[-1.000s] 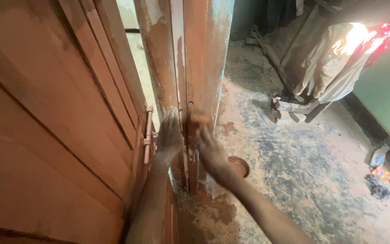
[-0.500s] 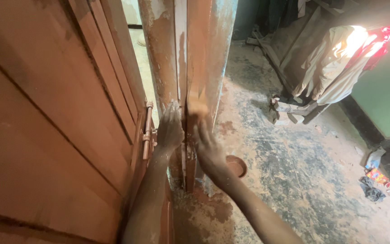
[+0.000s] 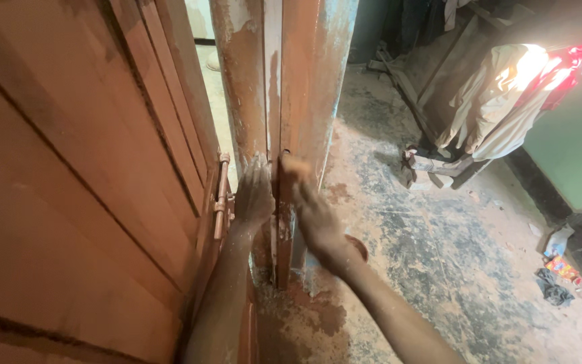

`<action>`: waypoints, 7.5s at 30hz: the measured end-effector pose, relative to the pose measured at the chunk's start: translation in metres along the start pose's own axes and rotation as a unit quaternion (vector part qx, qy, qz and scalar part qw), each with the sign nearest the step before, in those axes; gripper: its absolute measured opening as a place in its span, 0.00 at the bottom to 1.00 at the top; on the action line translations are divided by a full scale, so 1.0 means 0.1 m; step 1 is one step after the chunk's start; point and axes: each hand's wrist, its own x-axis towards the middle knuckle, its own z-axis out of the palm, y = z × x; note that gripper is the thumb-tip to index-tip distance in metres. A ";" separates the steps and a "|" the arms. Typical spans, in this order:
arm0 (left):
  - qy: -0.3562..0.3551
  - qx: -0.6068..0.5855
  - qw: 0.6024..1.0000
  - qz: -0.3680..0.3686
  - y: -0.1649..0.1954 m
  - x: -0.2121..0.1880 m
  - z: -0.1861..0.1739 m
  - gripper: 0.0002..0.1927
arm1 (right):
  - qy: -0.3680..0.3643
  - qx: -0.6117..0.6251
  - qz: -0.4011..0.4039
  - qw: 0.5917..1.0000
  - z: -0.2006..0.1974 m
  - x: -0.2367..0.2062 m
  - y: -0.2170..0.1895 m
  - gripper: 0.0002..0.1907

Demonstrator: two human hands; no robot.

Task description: The person paints a wooden door frame with a paintbrush, dipping the brush into a small bowl of reddish-brown paint on the floor and brushing the frame edges and surfaces, steadying the frame with the other hand. They work along the frame from lower to upper sections, covering bare and chipped areas.

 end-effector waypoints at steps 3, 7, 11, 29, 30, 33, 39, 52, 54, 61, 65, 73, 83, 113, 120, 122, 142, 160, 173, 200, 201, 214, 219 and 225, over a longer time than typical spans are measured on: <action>0.000 -0.050 0.999 -0.021 0.02 0.00 -0.08 0.30 | -0.090 0.202 0.133 0.966 -0.31 0.38 0.16 0.25; 0.040 -0.058 0.997 0.015 0.09 0.01 -0.17 0.30 | 0.128 0.060 0.011 0.990 -0.78 0.31 0.12 0.27; 0.071 -0.019 0.997 0.027 0.09 0.07 -0.18 0.33 | -0.086 0.294 0.316 0.898 -0.82 0.24 -0.09 0.27; 0.097 0.033 0.989 0.103 0.28 0.44 -0.30 0.36 | -0.176 0.119 0.075 0.974 -0.30 0.28 0.15 0.24; 0.096 0.041 0.988 0.111 0.31 0.43 -0.30 0.37 | -0.074 0.136 0.034 0.987 -0.50 0.42 0.22 0.25; 0.119 0.005 0.989 0.086 0.40 0.35 -0.27 0.35 | 0.115 0.096 -0.019 0.989 -1.08 0.68 0.36 0.22; 0.111 0.003 0.991 0.080 0.43 0.28 -0.18 0.36 | 0.229 0.086 -0.023 0.969 -1.26 0.57 0.23 0.21; 0.072 -0.031 0.996 0.053 0.33 0.05 -0.11 0.38 | 0.079 0.549 0.459 0.694 0.06 0.11 0.01 0.22; 0.048 -0.028 0.998 0.034 0.32 0.02 -0.09 0.39 | 0.053 0.598 0.494 0.628 0.17 0.02 0.00 0.18; -0.026 -0.028 0.999 -0.022 0.31 -0.23 0.04 0.44 | 0.020 0.615 0.591 0.521 0.57 -0.84 -0.14 0.14; -0.033 -0.041 0.998 -0.020 0.31 -0.40 0.08 0.45 | -0.026 0.645 0.626 0.437 0.75 -1.04 -0.15 0.08; 0.040 -0.024 0.999 0.007 0.20 -0.24 0.04 0.42 | -0.039 0.771 0.527 0.354 1.10 -0.66 0.03 0.10; 0.050 -0.037 0.998 0.004 0.06 0.07 -0.04 0.38 | 0.034 0.813 0.400 0.421 -0.69 0.52 0.12 0.08; 0.012 -0.029 0.999 0.017 0.32 -0.08 -0.22 0.47 | 0.079 0.819 0.380 0.421 -0.51 0.23 0.02 0.08; 0.054 -0.036 0.997 0.050 0.34 0.00 -0.23 0.44 | -0.001 0.808 0.415 0.419 0.74 -0.51 -0.07 0.18; 0.069 -0.002 0.994 0.082 0.32 0.02 -0.23 0.42 | -0.042 0.797 0.490 0.351 1.06 -0.71 -0.11 0.11; 0.110 -0.048 0.992 0.029 0.34 0.04 -0.30 0.37 | 0.066 0.695 0.438 0.566 -0.74 0.09 0.12 0.07; 0.127 -0.063 0.990 -0.001 0.50 0.18 -0.42 0.36 | -0.006 0.602 0.442 0.666 -0.43 0.10 1.10 0.22; 0.116 -0.015 0.993 -0.009 0.16 0.00 0.10 0.33 | 0.022 0.563 0.440 0.699 -0.07 0.15 -0.01 0.22; 0.044 -0.019 0.999 -0.007 0.39 -0.01 -0.24 0.44 | 0.187 0.196 0.225 0.936 -0.91 0.28 0.32 0.23; 0.044 -0.010 0.999 -0.014 0.39 -0.01 -0.24 0.43 | 0.167 0.232 0.255 0.924 -0.81 0.24 0.30 0.22; 0.084 -0.028 0.996 0.026 0.27 -0.06 -0.16 0.41 | 0.003 0.413 0.369 0.833 0.81 -1.12 -0.40 0.20; 0.073 -0.010 0.997 0.019 0.16 -0.13 -0.07 0.41 | -0.029 0.458 0.411 0.788 0.66 -0.66 -0.44 0.19; -0.045 0.023 0.996 -0.070 0.00 -0.30 -0.09 0.40 | 0.068 0.607 0.451 0.651 -0.06 0.23 -0.38 0.20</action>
